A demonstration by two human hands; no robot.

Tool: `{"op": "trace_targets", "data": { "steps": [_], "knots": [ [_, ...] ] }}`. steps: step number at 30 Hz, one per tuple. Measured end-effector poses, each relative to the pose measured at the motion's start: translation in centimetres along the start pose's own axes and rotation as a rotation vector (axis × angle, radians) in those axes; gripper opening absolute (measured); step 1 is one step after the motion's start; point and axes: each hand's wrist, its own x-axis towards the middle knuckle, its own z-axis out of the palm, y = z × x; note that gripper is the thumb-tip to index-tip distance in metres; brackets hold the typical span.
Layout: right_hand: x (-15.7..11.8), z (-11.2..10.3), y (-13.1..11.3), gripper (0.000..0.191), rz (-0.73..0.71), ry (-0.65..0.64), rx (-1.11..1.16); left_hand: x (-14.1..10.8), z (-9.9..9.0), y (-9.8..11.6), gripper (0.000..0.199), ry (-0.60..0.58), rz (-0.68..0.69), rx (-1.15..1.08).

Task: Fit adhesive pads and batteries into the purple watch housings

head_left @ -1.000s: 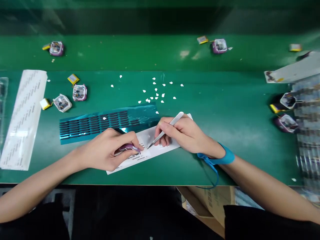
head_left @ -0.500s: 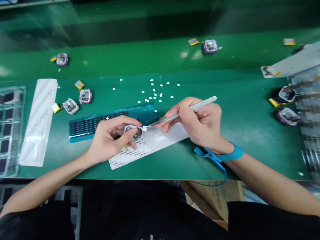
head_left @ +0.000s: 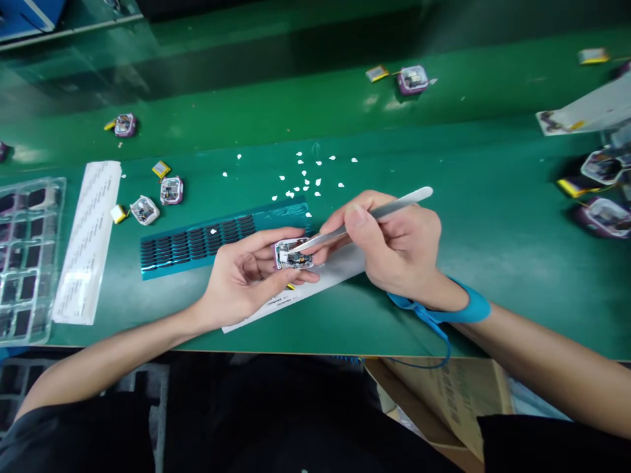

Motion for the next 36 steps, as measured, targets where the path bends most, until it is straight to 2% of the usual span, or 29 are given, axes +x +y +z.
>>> {"op": "trace_targets", "data": {
  "steps": [5, 12, 18, 31, 33, 36],
  "knots": [
    [-0.3, 0.2, -0.3, 0.027, 0.018, 0.018, -0.010, -0.2, -0.1, 0.3, 0.038, -0.009, -0.040, 0.049],
    [-0.7, 0.6, -0.7, 0.031, 0.013, 0.079, -0.103, -0.5, -0.3, 0.4, 0.038, -0.020, -0.039, 0.064],
    [-0.7, 0.7, -0.5, 0.029, 0.031, 0.050, -0.084, -0.5, -0.4, 0.4, 0.036, -0.020, -0.031, 0.051],
    [-0.8, 0.8, -0.6, 0.031, -0.059, -0.046, -0.139, -0.7, -0.3, 0.4, 0.026, 0.012, -0.051, 0.114],
    [-1.1, 0.8, -0.3, 0.028, -0.112, -0.007, -0.092, -0.7, -0.4, 0.7, 0.025, 0.002, -0.058, 0.170],
    [-1.3, 0.6, -0.1, 0.023, -0.206, 0.203, 0.024, -0.5, -1.6, 1.8, 0.026, 0.019, -0.005, 0.265]
  ]
}}
